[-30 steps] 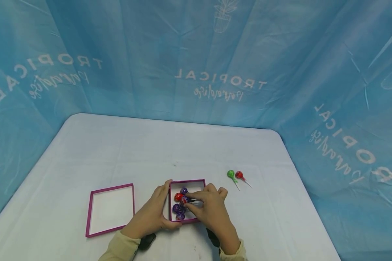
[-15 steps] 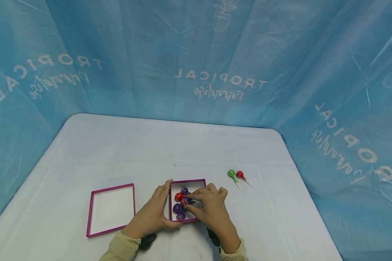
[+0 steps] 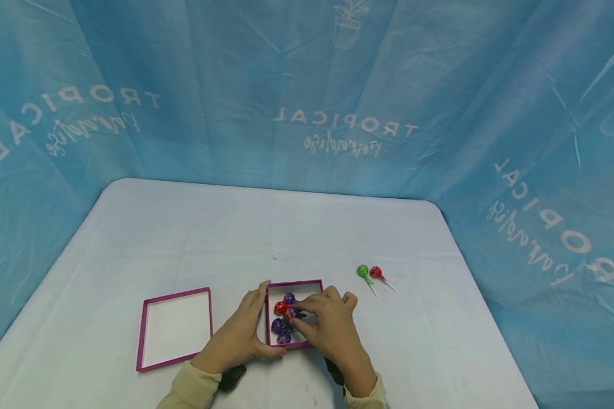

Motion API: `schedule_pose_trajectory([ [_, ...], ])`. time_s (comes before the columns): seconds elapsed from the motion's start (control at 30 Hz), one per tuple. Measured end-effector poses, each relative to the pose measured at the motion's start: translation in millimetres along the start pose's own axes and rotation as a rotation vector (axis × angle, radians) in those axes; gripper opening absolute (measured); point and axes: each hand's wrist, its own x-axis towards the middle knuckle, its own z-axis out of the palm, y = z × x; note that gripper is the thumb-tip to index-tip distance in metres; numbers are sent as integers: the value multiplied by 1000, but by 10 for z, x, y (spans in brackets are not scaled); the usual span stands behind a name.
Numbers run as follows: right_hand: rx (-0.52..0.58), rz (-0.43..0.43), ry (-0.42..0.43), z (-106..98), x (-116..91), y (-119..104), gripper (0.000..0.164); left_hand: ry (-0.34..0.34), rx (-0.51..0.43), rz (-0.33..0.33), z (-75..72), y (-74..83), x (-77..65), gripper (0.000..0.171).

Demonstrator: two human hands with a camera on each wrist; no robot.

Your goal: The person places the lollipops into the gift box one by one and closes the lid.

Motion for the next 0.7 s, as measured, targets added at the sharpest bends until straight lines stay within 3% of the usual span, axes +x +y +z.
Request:
schedule_pose_trajectory([
  [0.7,-80,18,-24,-11,-3,-22,31,3,5,-3,9,-4,11,137],
])
